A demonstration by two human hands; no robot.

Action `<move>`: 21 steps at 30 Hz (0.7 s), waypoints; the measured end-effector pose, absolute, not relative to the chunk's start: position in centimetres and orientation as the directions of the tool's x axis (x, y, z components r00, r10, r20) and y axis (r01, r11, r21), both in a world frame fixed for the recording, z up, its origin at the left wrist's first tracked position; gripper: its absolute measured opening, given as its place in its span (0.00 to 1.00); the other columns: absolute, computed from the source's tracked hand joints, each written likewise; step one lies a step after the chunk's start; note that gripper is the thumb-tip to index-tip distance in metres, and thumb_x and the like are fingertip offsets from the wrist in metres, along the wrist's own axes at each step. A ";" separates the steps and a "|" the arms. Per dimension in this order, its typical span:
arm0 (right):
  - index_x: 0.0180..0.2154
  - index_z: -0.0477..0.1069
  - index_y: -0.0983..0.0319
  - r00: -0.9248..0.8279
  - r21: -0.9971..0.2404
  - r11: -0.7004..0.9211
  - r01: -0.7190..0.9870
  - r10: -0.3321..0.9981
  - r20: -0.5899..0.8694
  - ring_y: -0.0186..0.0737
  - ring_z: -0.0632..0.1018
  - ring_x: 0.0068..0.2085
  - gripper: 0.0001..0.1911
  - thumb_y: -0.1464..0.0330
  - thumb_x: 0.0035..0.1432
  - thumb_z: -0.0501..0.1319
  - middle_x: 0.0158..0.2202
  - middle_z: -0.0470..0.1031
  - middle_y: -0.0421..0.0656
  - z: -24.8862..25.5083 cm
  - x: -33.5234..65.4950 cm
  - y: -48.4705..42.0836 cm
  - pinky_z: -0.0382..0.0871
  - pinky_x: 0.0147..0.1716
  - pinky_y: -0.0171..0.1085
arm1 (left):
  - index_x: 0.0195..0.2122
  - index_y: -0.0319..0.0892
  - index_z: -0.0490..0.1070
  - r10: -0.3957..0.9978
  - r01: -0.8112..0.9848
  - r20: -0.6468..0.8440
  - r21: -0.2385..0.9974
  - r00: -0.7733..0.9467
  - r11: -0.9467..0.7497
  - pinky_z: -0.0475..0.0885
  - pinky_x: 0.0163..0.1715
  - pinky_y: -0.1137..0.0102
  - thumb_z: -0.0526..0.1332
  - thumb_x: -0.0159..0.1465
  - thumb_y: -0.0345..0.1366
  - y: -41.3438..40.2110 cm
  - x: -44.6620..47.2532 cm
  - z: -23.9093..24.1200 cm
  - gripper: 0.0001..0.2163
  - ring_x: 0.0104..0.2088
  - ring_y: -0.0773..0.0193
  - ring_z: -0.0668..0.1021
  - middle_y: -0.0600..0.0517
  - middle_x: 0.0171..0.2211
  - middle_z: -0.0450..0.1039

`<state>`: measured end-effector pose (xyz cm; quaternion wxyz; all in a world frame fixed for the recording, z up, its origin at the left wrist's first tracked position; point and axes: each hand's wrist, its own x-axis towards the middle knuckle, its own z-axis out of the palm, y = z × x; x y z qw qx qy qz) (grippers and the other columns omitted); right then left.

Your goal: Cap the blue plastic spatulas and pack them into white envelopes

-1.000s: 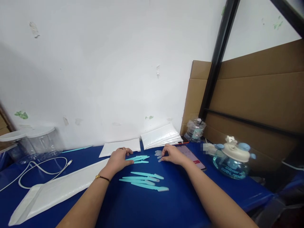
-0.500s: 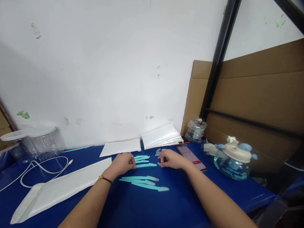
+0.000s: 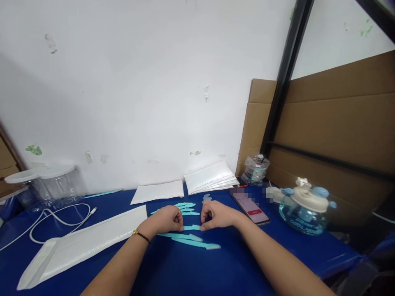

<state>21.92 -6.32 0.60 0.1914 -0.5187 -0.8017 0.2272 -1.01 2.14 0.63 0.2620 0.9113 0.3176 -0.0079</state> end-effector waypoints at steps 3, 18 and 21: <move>0.27 0.76 0.61 -0.387 -0.563 0.352 0.748 0.920 0.062 0.32 0.68 0.30 0.10 0.62 0.44 0.68 0.30 0.67 0.39 0.1 21.8 -6.0 0.60 0.27 0.30 | 0.28 0.43 0.73 0.616 0.586 -0.097 0.454 0.782 -0.671 0.61 0.24 0.74 0.59 0.52 0.40 2.4 -0.9 0.4 0.08 0.28 0.65 0.72 0.53 0.29 0.73; 0.27 0.74 0.62 -0.170 -0.599 0.304 0.741 0.948 0.270 0.34 0.71 0.31 0.07 0.65 0.49 0.63 0.31 0.70 0.41 0.0 23.9 -5.4 0.62 0.29 0.31 | 0.30 0.45 0.75 0.574 0.567 -0.143 0.461 0.806 -0.682 0.62 0.26 0.74 0.65 0.45 0.46 2.1 -1.6 1.6 0.13 0.31 0.63 0.73 0.54 0.31 0.73; 0.29 0.75 0.62 -0.267 -0.615 0.311 0.725 0.949 0.166 0.32 0.70 0.28 0.10 0.61 0.50 0.63 0.28 0.70 0.40 0.1 22.7 -5.8 0.60 0.26 0.30 | 0.27 0.44 0.74 0.562 0.596 -0.227 0.462 0.795 -0.657 0.60 0.22 0.74 0.62 0.50 0.42 1.6 -1.2 1.4 0.08 0.27 0.65 0.72 0.54 0.26 0.72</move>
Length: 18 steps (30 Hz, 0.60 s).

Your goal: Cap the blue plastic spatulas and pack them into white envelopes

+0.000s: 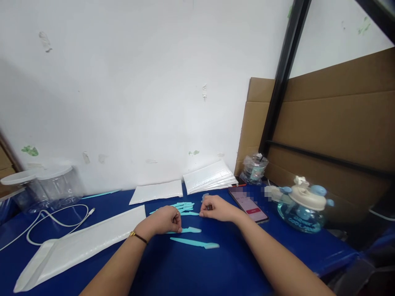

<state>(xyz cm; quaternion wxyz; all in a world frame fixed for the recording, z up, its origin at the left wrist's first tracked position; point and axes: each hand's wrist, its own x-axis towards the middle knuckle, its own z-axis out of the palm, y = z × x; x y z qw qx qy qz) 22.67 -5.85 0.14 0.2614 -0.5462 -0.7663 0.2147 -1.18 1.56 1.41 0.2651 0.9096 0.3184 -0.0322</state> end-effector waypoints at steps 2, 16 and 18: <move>0.33 0.75 0.61 -0.316 -0.646 0.285 0.708 0.946 0.070 0.31 0.69 0.26 0.14 0.58 0.49 0.63 0.26 0.70 0.39 0.2 22.1 -6.0 0.60 0.24 0.30 | 0.27 0.43 0.74 0.590 0.596 -0.173 0.452 0.789 -0.664 0.61 0.23 0.74 0.59 0.52 0.39 1.4 -0.9 1.2 0.07 0.27 0.66 0.72 0.54 0.27 0.73; 0.30 0.74 0.63 -0.069 -0.566 0.220 0.795 0.959 0.275 0.36 0.72 0.30 0.07 0.66 0.47 0.64 0.29 0.73 0.41 -0.7 25.2 -4.7 0.62 0.29 0.32 | 0.31 0.43 0.72 0.752 0.669 0.140 0.375 0.643 -0.642 0.63 0.36 0.70 0.59 0.54 0.41 3.0 -1.0 1.1 0.08 0.37 0.60 0.72 0.50 0.35 0.71; 0.31 0.74 0.62 -0.104 -0.550 0.262 0.793 0.948 0.301 0.36 0.72 0.32 0.08 0.66 0.46 0.65 0.33 0.73 0.42 -0.1 25.1 -5.2 0.63 0.30 0.32 | 0.34 0.44 0.72 0.709 0.607 0.142 0.418 0.691 -0.676 0.64 0.37 0.70 0.62 0.52 0.44 2.3 -0.8 1.4 0.11 0.39 0.59 0.72 0.51 0.37 0.70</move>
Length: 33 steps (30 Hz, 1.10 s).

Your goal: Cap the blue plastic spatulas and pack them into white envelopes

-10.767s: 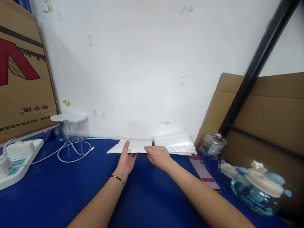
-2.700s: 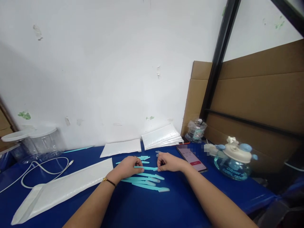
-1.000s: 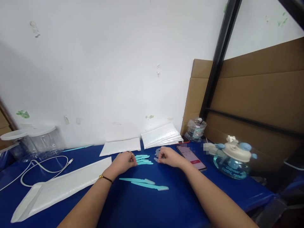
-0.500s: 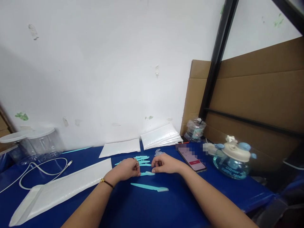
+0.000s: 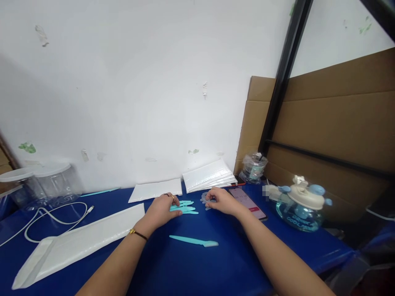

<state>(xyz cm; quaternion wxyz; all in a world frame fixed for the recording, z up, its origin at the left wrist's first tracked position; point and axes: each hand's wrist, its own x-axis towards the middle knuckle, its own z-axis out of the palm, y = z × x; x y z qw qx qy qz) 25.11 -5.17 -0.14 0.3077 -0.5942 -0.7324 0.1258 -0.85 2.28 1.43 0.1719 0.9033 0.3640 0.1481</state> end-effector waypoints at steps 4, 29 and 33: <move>0.30 0.74 0.62 -0.309 -0.621 0.314 0.718 0.944 0.119 0.33 0.71 0.27 0.12 0.60 0.46 0.65 0.26 0.71 0.39 1.2 24.0 -6.6 0.61 0.24 0.29 | 0.34 0.46 0.73 0.485 0.457 -0.092 0.519 0.870 -0.722 0.64 0.28 0.73 0.68 0.44 0.47 0.1 -0.2 1.7 0.18 0.33 0.63 0.72 0.54 0.33 0.70; 0.39 0.76 0.64 0.045 -0.884 0.176 0.434 0.975 0.216 0.35 0.72 0.25 0.19 0.59 0.49 0.62 0.28 0.75 0.42 1.0 26.4 -5.2 0.67 0.28 0.35 | 0.33 0.41 0.64 0.685 0.508 0.046 0.636 0.727 -0.581 0.61 0.27 0.73 0.46 0.62 0.50 2.6 -0.5 0.5 0.17 0.28 0.66 0.68 0.54 0.27 0.66; 0.38 0.75 0.64 0.151 -0.931 0.183 0.315 0.959 0.239 0.36 0.73 0.25 0.20 0.58 0.45 0.64 0.26 0.74 0.42 1.0 25.9 -5.2 0.68 0.29 0.36 | 0.34 0.42 0.66 0.654 0.472 0.074 0.630 0.753 -0.616 0.63 0.32 0.72 0.43 0.64 0.51 2.1 -0.4 1.3 0.20 0.31 0.63 0.70 0.51 0.31 0.68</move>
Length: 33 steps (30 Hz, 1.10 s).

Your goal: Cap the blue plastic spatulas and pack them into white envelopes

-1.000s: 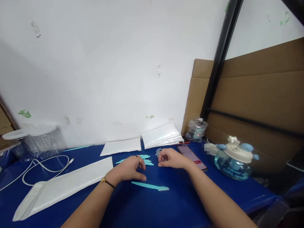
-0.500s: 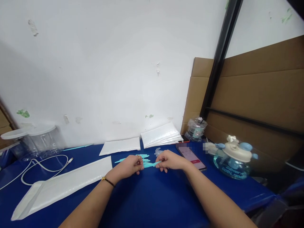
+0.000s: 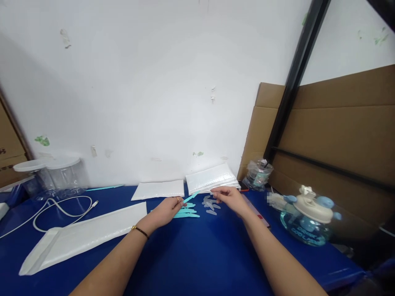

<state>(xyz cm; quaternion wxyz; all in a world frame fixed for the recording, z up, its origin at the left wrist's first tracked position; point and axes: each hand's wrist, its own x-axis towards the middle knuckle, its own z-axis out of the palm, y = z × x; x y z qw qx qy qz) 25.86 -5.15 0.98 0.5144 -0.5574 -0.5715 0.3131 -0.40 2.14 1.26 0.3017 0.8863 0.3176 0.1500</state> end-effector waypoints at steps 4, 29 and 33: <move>0.37 0.74 0.64 0.138 -0.938 0.192 0.287 0.961 0.239 0.33 0.71 0.21 0.19 0.56 0.49 0.62 0.23 0.72 0.40 1.1 25.4 -5.4 0.66 0.23 0.34 | 0.40 0.43 0.64 0.678 0.467 0.120 0.638 0.725 -0.613 0.63 0.30 0.72 0.41 0.65 0.47 1.9 -0.4 1.2 0.18 0.28 0.64 0.68 0.53 0.28 0.66; 0.26 0.69 0.65 0.044 -0.990 0.112 0.087 0.992 0.116 0.30 0.71 0.18 0.17 0.58 0.43 0.68 0.20 0.73 0.40 0.7 23.9 -5.5 0.63 0.19 0.30 | 0.34 0.44 0.64 0.710 0.466 0.155 0.656 0.687 -0.594 0.60 0.27 0.74 0.43 0.64 0.47 1.6 -0.5 1.6 0.16 0.27 0.67 0.66 0.55 0.26 0.65; 0.26 0.69 0.66 0.029 -0.987 0.115 0.111 0.992 0.119 0.29 0.71 0.18 0.17 0.58 0.43 0.67 0.20 0.73 0.40 0.5 23.9 -5.3 0.63 0.18 0.30 | 0.34 0.43 0.64 0.692 0.448 0.154 0.660 0.705 -0.603 0.60 0.27 0.74 0.44 0.64 0.46 1.7 -0.5 1.3 0.15 0.27 0.67 0.66 0.55 0.26 0.65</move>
